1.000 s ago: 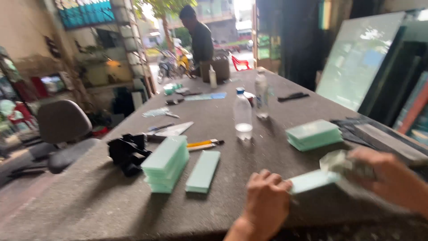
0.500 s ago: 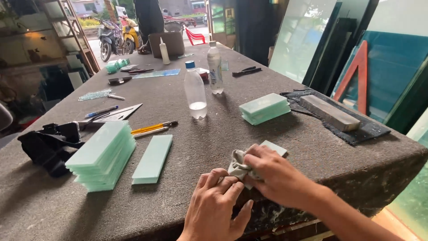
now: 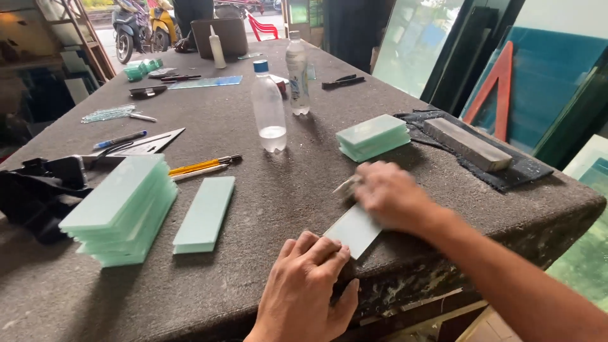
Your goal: Wiping small rectangular glass pieces with a cloth and stacking them on a work table.
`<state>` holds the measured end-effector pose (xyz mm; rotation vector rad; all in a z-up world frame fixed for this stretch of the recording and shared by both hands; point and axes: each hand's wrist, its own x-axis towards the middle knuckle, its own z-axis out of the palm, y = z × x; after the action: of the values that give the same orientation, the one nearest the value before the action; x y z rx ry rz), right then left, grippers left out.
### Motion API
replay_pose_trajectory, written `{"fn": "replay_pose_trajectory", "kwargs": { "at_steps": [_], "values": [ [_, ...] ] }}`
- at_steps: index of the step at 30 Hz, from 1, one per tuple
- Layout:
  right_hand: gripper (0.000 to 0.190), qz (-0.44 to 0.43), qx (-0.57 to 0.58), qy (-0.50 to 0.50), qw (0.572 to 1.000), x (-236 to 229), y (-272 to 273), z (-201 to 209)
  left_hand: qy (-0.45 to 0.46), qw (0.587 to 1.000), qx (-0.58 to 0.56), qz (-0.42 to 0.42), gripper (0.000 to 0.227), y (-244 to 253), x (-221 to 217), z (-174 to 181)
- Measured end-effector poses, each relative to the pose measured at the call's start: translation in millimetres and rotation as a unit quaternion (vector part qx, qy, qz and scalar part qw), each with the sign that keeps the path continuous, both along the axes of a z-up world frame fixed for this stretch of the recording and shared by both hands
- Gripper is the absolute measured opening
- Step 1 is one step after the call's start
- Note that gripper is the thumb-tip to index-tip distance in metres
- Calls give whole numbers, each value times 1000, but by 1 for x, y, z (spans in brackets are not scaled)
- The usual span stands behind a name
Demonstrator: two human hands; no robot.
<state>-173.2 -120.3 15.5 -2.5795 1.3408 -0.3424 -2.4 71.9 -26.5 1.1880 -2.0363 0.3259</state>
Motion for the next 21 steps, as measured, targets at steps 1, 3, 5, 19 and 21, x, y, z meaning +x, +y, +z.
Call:
{"fn": "replay_pose_trajectory", "kwargs": {
  "at_steps": [1, 3, 5, 19, 21],
  "values": [
    [35, -68, -30, 27, 997, -6, -19, 0, 7, 1000, 10, -6, 45, 2, 1, 1],
    [29, -57, -22, 10, 998, 12, 4, 4, 10, 1000, 13, 0, 38, 5, 1, 3],
    [27, -52, -14, -9, 999, 26, 25, 5, 11, 1000, 17, 1, 32, 3, 0, 2],
    [27, 92, -77, 18, 993, 63, -2, -14, -27, 995, -28, 93, 38, 6, -5, -8],
    [29, 76, -100, 4, 992, 60, -12, -22, -22, 995, -27, 90, 38, 8, -6, -8]
  ]
}}
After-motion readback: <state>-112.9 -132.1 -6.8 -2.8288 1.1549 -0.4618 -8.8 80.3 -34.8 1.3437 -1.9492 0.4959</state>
